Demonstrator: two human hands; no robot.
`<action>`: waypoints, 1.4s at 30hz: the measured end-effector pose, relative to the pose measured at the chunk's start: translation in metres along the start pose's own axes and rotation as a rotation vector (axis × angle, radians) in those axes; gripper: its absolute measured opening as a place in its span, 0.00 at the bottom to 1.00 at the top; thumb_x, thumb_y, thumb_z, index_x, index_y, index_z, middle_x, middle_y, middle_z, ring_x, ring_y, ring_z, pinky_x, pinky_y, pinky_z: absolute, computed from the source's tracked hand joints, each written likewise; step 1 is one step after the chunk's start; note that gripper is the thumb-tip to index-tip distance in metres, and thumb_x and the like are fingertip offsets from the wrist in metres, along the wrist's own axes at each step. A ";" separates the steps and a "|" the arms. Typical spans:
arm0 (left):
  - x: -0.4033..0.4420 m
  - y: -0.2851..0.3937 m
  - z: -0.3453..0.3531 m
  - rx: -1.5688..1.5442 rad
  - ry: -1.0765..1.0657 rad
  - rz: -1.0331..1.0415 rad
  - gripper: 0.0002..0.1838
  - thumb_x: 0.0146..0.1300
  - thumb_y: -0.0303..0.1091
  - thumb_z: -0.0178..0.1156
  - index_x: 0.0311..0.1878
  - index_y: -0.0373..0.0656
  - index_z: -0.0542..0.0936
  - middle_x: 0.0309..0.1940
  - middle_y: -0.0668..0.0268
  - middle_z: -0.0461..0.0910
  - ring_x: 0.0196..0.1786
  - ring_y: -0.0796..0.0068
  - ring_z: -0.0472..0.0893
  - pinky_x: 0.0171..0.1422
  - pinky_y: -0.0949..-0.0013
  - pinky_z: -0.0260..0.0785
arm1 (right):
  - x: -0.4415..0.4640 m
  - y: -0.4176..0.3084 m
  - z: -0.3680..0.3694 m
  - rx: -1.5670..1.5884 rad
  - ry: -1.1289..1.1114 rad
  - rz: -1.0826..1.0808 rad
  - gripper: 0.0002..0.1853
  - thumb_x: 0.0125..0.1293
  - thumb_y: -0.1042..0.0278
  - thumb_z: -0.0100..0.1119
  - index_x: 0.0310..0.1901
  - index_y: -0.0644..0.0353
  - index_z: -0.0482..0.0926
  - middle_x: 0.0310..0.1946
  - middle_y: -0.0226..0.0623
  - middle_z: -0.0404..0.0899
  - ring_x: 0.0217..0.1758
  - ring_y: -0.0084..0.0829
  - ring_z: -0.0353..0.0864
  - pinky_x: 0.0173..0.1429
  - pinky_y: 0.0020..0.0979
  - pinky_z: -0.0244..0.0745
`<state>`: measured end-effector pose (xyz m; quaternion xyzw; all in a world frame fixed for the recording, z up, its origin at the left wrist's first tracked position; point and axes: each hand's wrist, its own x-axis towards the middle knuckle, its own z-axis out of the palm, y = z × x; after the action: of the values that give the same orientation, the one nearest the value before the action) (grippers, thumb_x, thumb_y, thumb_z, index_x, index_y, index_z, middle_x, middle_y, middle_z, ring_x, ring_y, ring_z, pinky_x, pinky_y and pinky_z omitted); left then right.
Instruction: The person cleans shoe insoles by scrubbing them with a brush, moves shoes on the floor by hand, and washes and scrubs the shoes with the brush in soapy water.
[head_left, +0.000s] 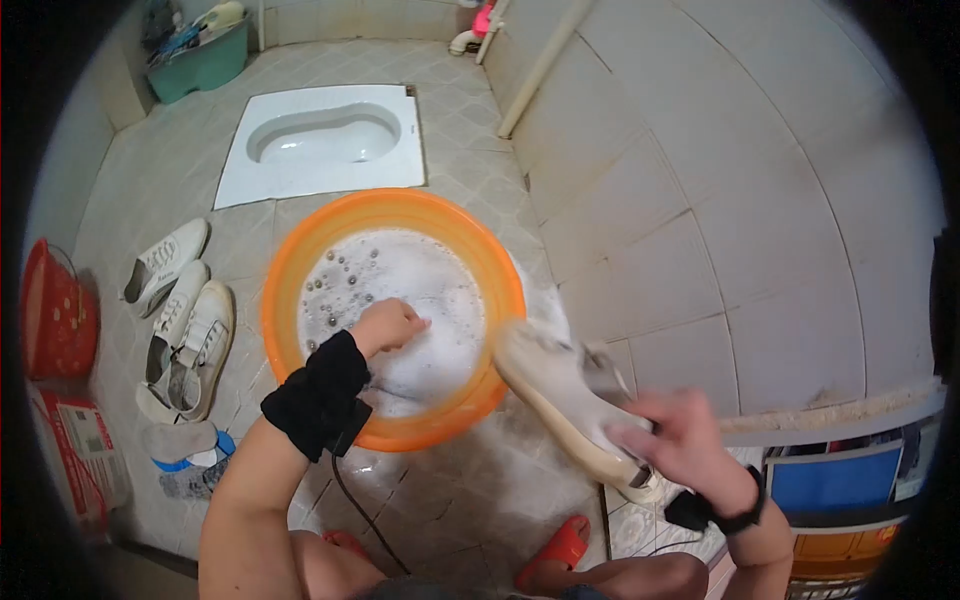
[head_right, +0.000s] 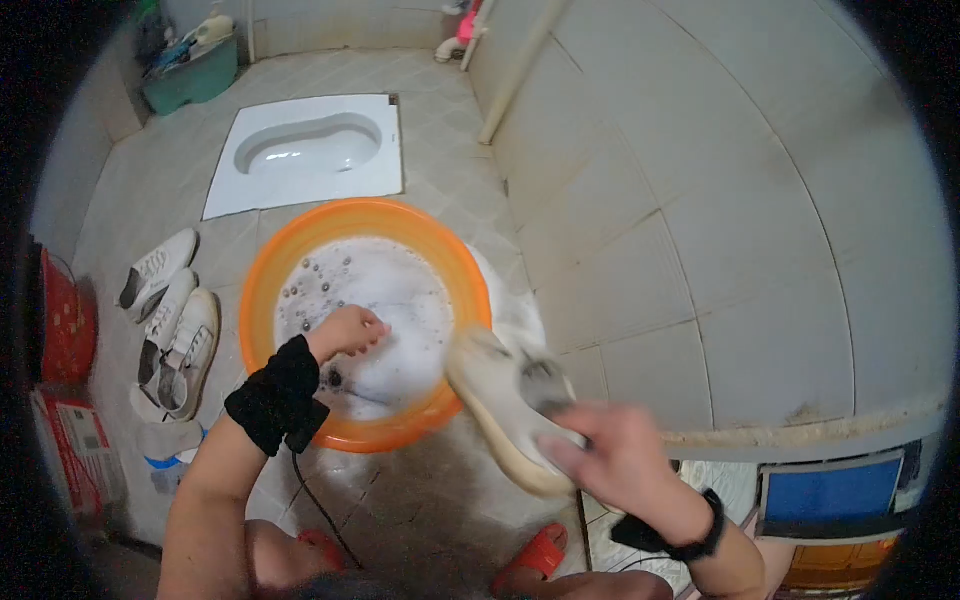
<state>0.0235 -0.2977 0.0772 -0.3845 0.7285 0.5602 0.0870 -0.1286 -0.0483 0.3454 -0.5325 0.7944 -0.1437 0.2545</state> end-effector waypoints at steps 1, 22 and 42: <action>0.000 -0.004 -0.006 -0.014 0.005 -0.005 0.29 0.54 0.61 0.55 0.37 0.41 0.82 0.21 0.62 0.78 0.26 0.66 0.79 0.37 0.59 0.71 | 0.023 -0.002 0.018 -0.016 0.026 -0.077 0.08 0.53 0.67 0.61 0.28 0.63 0.78 0.21 0.44 0.74 0.22 0.40 0.73 0.27 0.34 0.67; 0.039 -0.069 -0.009 0.014 0.399 0.150 0.27 0.44 0.26 0.51 0.53 0.42 0.74 0.31 0.49 0.79 0.38 0.50 0.78 0.44 0.57 0.69 | 0.206 -0.003 0.260 -0.293 0.127 -0.229 0.44 0.43 0.52 0.67 0.63 0.54 0.61 0.68 0.46 0.49 0.64 0.64 0.52 0.53 0.55 0.67; 0.030 -0.102 -0.023 -0.303 0.490 -0.107 0.15 0.49 0.27 0.52 0.41 0.33 0.78 0.39 0.46 0.78 0.46 0.52 0.77 0.48 0.62 0.67 | 0.224 0.033 0.294 -0.288 -0.360 -0.006 0.44 0.37 0.49 0.69 0.56 0.66 0.68 0.66 0.56 0.50 0.63 0.51 0.62 0.65 0.33 0.59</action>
<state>0.0774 -0.3400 -0.0077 -0.5549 0.6146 0.5475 -0.1207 -0.0585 -0.2286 0.0286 -0.5828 0.7469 0.0676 0.3131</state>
